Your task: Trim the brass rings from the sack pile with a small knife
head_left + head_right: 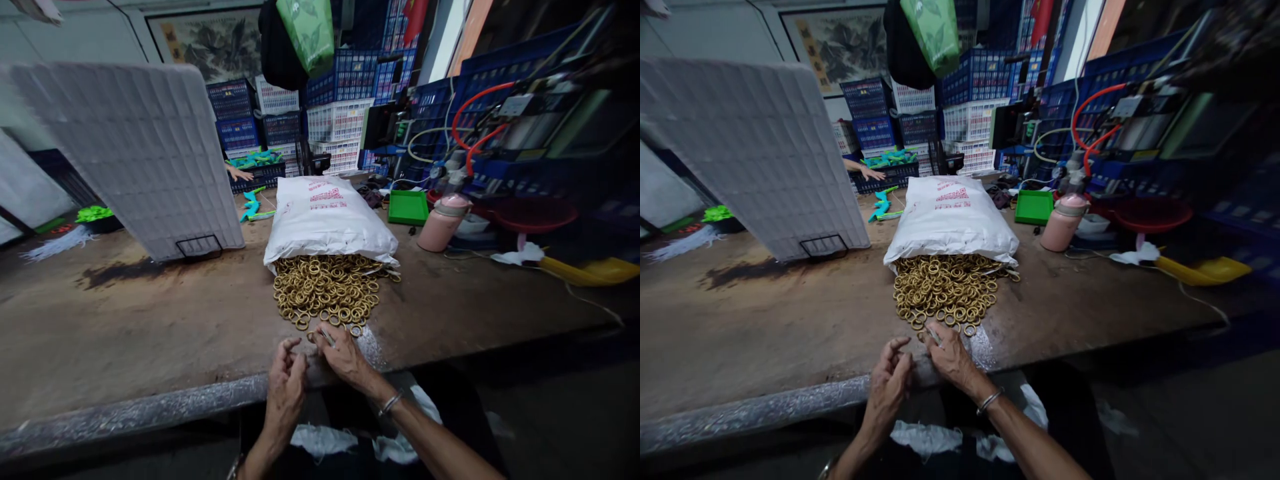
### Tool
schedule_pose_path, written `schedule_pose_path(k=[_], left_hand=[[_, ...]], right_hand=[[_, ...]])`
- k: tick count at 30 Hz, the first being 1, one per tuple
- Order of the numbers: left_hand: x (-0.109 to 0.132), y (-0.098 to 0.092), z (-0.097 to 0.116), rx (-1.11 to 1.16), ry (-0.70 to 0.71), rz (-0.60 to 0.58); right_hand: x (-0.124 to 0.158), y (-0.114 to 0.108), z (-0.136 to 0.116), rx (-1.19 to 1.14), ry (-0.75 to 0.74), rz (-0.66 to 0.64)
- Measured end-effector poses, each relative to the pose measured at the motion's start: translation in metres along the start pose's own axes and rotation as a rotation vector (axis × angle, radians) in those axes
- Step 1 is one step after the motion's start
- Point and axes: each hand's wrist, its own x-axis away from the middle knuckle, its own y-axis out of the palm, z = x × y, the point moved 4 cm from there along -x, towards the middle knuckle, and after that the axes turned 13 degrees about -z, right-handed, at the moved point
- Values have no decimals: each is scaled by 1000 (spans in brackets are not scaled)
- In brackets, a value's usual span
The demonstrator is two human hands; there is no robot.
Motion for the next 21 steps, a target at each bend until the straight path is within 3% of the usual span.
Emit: schedule_pose_path(k=[5, 9, 17, 21], left_hand=[[-10, 2, -2, -71, 84, -85], [-11, 4, -4, -76, 122, -58], [-7, 7, -9, -4, 79, -8], [-7, 7, -11, 56, 36, -13]], right_hand=[[11, 3, -15, -51, -25, -65], [13, 4, -16, -217, 52, -66], [11, 26, -3, -745, 232, -144], [7, 27, 0, -720, 247, -127]])
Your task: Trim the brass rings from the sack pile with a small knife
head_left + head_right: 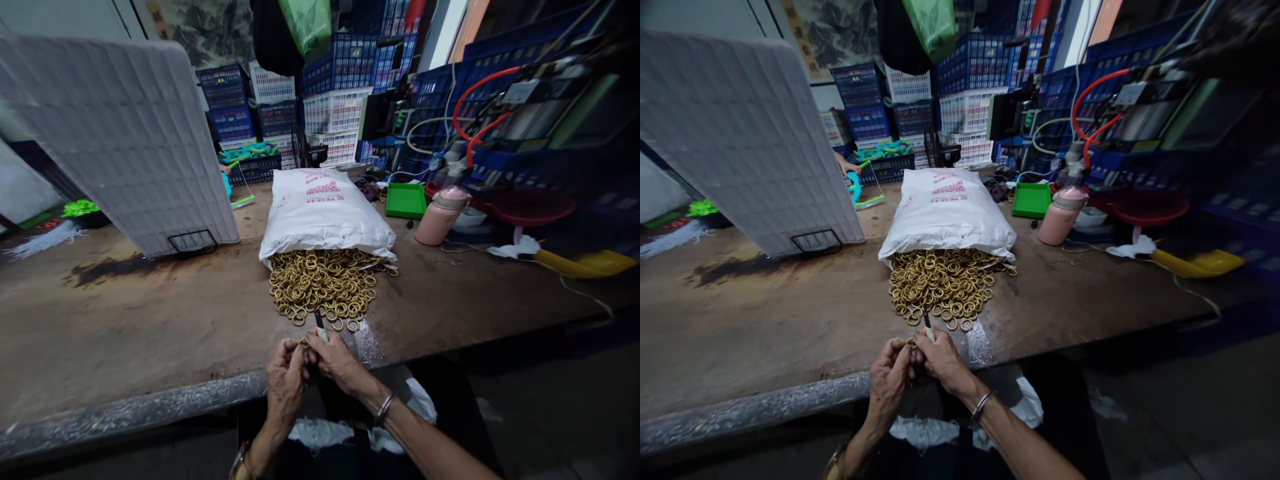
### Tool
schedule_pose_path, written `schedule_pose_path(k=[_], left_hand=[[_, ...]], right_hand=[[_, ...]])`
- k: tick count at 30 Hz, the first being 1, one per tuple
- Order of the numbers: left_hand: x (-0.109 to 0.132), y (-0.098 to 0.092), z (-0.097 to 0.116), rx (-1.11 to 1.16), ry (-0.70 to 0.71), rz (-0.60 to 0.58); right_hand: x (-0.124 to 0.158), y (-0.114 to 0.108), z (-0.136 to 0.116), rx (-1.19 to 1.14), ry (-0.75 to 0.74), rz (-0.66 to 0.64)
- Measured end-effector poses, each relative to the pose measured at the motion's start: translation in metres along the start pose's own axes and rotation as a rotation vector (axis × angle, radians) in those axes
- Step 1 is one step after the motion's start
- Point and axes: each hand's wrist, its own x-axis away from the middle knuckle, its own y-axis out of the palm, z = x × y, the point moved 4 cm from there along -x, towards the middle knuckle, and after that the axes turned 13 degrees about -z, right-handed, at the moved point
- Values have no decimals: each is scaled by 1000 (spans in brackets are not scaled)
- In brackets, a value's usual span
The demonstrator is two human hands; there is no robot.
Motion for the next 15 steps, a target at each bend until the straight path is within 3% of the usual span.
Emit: schedule_pose_path(k=[7, 12, 15], left_hand=[[1, -1, 4, 32, -11, -17], [5, 0, 6, 56, -34, -4], [5, 0, 6, 68, -62, -64]], right_hand=[[-5, -7, -4, 282, -60, 102], [-3, -7, -4, 275, -51, 103], [-1, -5, -8, 292, -60, 92]])
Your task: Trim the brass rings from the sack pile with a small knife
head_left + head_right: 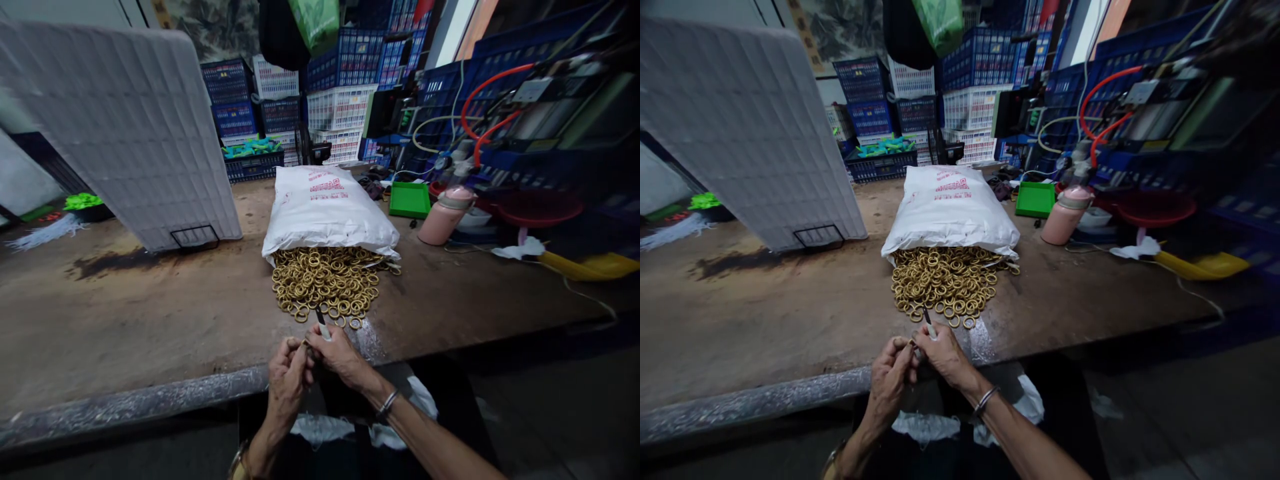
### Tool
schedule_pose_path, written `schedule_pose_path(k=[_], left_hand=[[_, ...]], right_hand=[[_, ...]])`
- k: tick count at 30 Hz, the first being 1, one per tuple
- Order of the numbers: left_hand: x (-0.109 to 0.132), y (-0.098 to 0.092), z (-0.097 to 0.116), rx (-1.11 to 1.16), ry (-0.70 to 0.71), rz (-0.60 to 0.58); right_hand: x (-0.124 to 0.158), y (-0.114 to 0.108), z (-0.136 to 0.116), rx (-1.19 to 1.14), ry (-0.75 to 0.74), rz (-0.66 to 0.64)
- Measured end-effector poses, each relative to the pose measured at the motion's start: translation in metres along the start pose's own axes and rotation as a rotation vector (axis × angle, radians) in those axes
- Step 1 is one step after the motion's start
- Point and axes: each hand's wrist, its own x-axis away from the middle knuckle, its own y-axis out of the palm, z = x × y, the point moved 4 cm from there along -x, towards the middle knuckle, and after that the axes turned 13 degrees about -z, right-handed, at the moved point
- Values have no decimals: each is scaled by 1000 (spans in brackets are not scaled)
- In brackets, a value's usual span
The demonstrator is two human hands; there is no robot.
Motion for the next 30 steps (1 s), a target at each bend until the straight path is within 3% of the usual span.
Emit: schedule_pose_path(k=[4, 9, 15, 19, 25, 30], left_hand=[[0, -2, -3, 5, -71, -96], [1, -5, -8, 136, -63, -179], [3, -4, -8, 277, -57, -172], [3, -5, -7, 313, -65, -138], [-1, -9, -9, 210, -9, -125], [-4, -13, -10, 74, 4, -93]], right_hand=[[3, -1, -6, 109, -9, 31], [5, 0, -7, 122, -7, 42], [4, 2, -9, 150, -43, 30], [5, 0, -6, 396, -98, 83], [12, 9, -4, 829, -92, -53], [17, 12, -17, 976, -22, -68]])
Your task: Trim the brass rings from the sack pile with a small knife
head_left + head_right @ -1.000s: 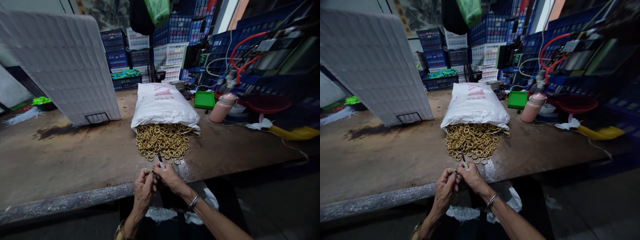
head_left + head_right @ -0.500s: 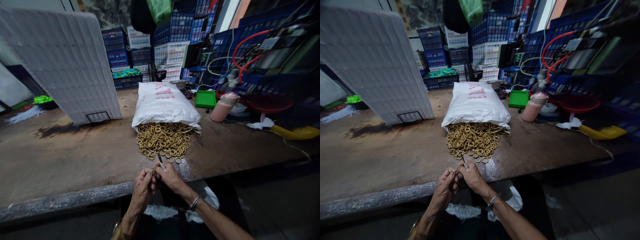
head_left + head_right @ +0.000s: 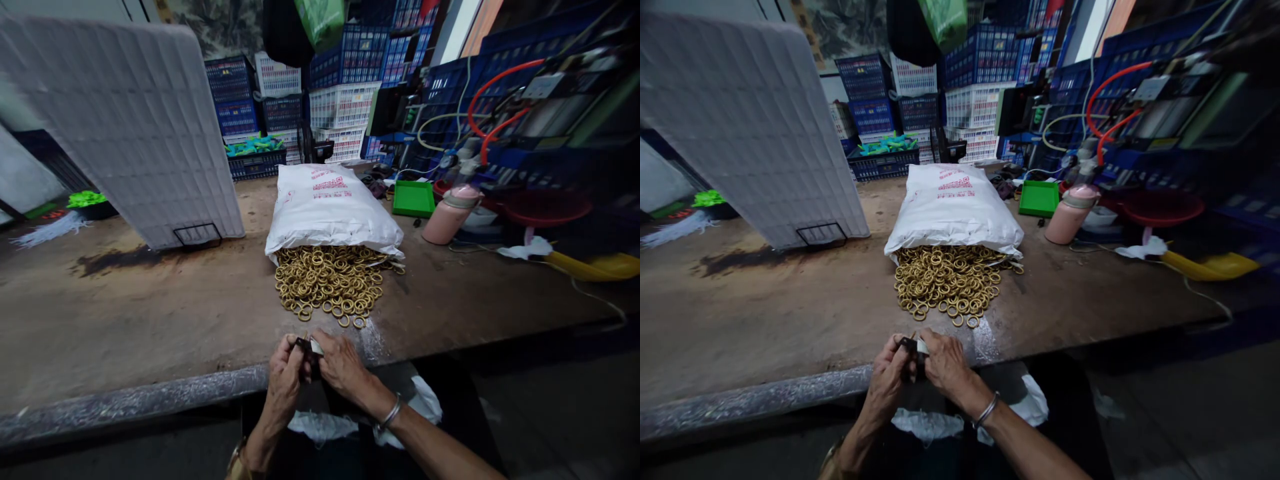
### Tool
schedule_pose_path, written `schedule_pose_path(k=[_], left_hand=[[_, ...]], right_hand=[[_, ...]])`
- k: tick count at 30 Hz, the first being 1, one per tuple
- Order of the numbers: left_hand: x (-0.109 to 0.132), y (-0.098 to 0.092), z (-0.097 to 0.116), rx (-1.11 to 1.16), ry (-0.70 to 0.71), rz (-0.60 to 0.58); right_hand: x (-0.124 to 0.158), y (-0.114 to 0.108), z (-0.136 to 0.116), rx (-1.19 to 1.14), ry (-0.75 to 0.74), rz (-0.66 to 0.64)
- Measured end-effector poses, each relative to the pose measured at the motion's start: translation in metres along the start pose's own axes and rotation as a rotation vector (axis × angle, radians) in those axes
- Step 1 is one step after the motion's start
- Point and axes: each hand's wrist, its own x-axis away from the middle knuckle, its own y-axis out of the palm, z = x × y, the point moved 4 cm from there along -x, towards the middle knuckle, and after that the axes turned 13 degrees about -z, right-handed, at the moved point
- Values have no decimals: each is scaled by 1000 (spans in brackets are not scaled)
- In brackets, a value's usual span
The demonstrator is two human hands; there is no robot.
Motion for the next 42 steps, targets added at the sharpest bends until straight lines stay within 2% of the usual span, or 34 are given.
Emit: schedule_pose_path(k=[3, 6, 9, 11, 16, 24, 28, 32, 37, 40, 42], left_hand=[[3, 0, 2, -28, -6, 45], [9, 5, 8, -58, 10, 9], [13, 11, 12, 59, -11, -61], [14, 10, 11, 191, -40, -57], [10, -1, 5, 388, -77, 14], [8, -9, 7, 569, -117, -10], [7, -14, 6, 621, -147, 47], [3, -16, 9, 456, -95, 95], [-5, -20, 16, -42, 98, 132], [-7, -18, 20, -264, 217, 58], [-7, -15, 20, -342, 224, -13]], right_hand=[[-2, 0, 5, 50, 56, -18], [-8, 2, 20, 114, 114, 9], [-16, 4, 33, 137, 136, 73], [-22, 3, 36, 127, 127, 134], [-40, -4, 29, 88, 117, 209], [-54, -10, 14, 167, 194, 145], [-54, -9, 17, 134, 149, 170], [-53, -10, 25, -10, 94, 193], [-44, -5, 27, -455, 19, 85], [-36, 2, 24, -741, -14, -13], [-31, 7, 24, -885, 11, -84]])
